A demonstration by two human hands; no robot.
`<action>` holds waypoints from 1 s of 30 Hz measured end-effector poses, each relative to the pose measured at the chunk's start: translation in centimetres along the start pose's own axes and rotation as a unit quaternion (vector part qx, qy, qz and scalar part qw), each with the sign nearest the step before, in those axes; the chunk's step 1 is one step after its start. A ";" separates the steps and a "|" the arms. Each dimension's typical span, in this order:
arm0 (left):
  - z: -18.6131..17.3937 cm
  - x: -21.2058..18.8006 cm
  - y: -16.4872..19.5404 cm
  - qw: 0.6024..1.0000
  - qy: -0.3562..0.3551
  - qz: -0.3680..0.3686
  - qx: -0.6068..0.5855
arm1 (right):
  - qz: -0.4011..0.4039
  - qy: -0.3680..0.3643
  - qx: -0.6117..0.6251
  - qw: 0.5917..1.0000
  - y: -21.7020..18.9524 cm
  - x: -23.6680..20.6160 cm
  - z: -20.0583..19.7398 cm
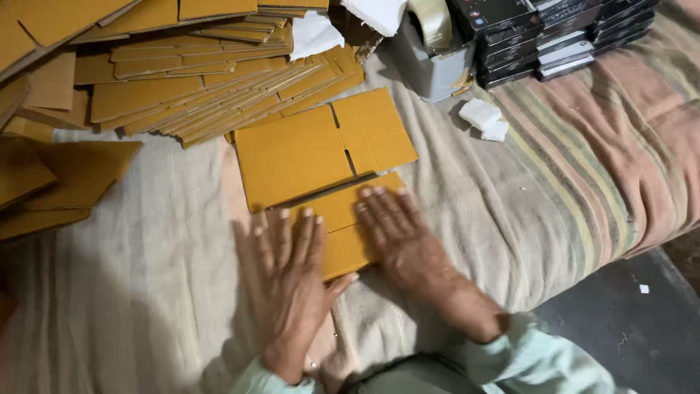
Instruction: The person folds flat pre-cut cardboard blanks into small boxes, pressing the creases and tucking the flaps to shape each box by hand. Folded boxes are stacked with a pile of finished boxes on the fabric-covered work surface.
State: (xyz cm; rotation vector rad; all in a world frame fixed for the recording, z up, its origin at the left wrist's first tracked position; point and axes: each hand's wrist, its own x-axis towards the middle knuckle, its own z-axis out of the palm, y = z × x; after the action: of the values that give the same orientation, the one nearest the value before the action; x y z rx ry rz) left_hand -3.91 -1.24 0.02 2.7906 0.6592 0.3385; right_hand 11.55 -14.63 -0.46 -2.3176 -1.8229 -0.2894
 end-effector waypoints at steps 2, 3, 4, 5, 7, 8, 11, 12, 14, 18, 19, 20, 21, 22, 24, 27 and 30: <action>0.5 0.5 0.6 0.999 0.010 0.030 -0.024 | -0.028 0.003 0.014 1.000 -0.8 0.0 0.2; 0.6 0.5 0.5 0.999 0.011 0.033 -0.014 | -0.041 0.005 0.021 0.999 -1.0 0.2 0.4; 0.6 0.4 0.4 0.999 0.012 0.035 -0.004 | -0.046 0.000 -0.030 0.998 -1.0 0.1 0.4; 0.6 0.2 0.2 0.999 0.009 0.036 0.005 | -0.051 -0.008 -0.080 0.995 -0.9 0.0 0.3; 0.4 -0.5 -0.4 0.999 0.033 0.038 0.008 | -0.049 -0.013 -0.107 0.993 -0.3 -0.3 -0.1; 0.4 -0.7 -0.6 0.998 0.048 0.040 0.010 | -0.041 -0.008 -0.088 0.995 0.1 -0.4 -0.3; -0.3 -1.4 -1.3 0.998 0.035 0.004 0.043 | -0.020 0.007 0.003 1.000 1.0 -0.9 -1.3; -0.4 -1.4 -1.2 0.998 0.032 0.000 0.046 | -0.015 0.014 0.039 0.999 1.2 -1.0 -1.5; -0.6 -1.4 -0.9 0.998 0.023 -0.008 0.053 | -0.019 0.017 0.032 0.999 1.0 -0.7 -1.7; -0.2 -0.8 0.0 0.999 0.011 0.017 0.042 | -0.048 -0.043 -0.108 0.992 -0.7 0.4 -0.9; -0.1 -0.8 0.1 0.999 0.000 0.021 0.048 | -0.056 -0.037 -0.107 0.992 -1.0 0.5 -0.7; 0.1 -0.8 0.2 0.998 -0.010 0.025 0.053 | -0.063 -0.031 -0.108 0.992 -1.3 0.4 -0.6; 0.3 -0.7 0.1 0.999 0.007 0.028 0.045 | -0.070 -0.025 -0.109 0.991 -1.4 0.5 -0.4; 0.4 -0.7 0.0 0.999 0.023 0.030 0.037 | -0.065 -0.018 -0.055 0.996 -1.3 0.5 -0.4; 0.5 -1.1 -0.4 0.998 0.043 0.028 0.026 | -0.058 -0.008 0.058 0.997 -0.7 0.2 -0.5; 0.2 -1.5 -1.1 0.997 0.061 0.027 0.029 | -0.015 0.005 0.046 0.999 1.0 -0.5 -1.1; -0.4 -1.2 -1.1 0.997 0.052 0.015 0.051 | -0.022 0.012 0.083 0.996 2.0 -1.0 -1.4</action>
State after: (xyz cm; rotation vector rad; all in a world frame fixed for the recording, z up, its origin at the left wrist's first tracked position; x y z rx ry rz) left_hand -5.57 -0.75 -0.16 2.8992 0.6755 0.4725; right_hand 13.26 -16.39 0.56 -2.1570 -1.8150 -0.1639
